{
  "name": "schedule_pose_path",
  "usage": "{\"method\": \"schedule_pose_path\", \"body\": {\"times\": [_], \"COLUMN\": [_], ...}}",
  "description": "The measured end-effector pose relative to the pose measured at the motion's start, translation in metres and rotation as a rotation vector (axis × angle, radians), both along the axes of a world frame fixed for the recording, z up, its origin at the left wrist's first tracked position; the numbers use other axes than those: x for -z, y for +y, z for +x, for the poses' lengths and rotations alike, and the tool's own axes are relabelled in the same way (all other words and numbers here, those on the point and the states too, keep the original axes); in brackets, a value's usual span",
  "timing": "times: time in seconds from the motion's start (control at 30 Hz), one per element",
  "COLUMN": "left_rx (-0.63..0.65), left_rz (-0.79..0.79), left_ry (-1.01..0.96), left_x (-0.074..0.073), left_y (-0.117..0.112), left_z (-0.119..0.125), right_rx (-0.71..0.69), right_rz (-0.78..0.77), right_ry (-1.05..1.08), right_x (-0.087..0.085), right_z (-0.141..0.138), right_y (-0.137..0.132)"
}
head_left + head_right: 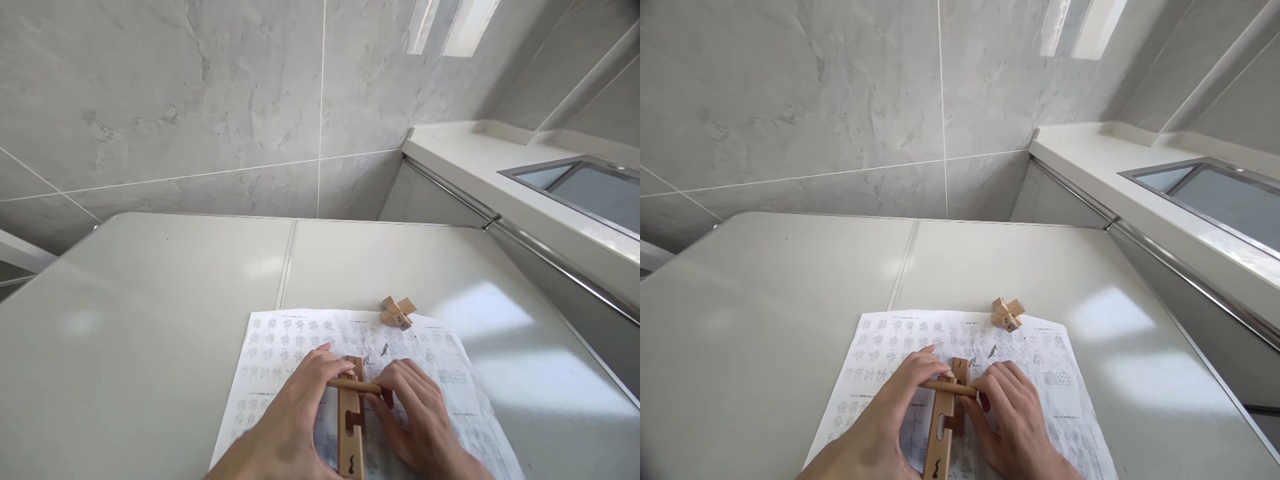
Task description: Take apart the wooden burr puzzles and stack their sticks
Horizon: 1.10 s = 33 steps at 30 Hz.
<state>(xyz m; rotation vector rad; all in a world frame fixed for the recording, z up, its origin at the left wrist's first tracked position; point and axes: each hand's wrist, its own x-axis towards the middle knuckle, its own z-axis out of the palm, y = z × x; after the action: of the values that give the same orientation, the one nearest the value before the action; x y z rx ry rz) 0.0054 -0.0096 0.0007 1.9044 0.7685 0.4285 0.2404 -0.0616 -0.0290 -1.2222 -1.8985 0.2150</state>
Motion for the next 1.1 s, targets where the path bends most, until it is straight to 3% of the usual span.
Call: {"method": "schedule_pose_path", "body": {"times": [0.47,0.83,1.1], "left_rx": [0.103,0.035,0.045], "left_rz": [0.416,0.899,0.995], "left_ry": [-0.045,-0.004,-0.029], "left_x": [-0.0015,-0.0012,0.0011], "left_y": [0.0019,0.0054,0.0062], "left_z": [0.0065,0.0092,0.0106], "right_rx": [-0.052,-0.026,-0.005], "right_rz": [-0.071,-0.103,-0.108], "right_ry": [0.059,0.105,0.096], "right_x": [0.0023,0.0017,-0.002], "right_z": [0.0055,0.0067,0.0025], "right_y": [-0.0002,-0.0029,-0.0022]}}
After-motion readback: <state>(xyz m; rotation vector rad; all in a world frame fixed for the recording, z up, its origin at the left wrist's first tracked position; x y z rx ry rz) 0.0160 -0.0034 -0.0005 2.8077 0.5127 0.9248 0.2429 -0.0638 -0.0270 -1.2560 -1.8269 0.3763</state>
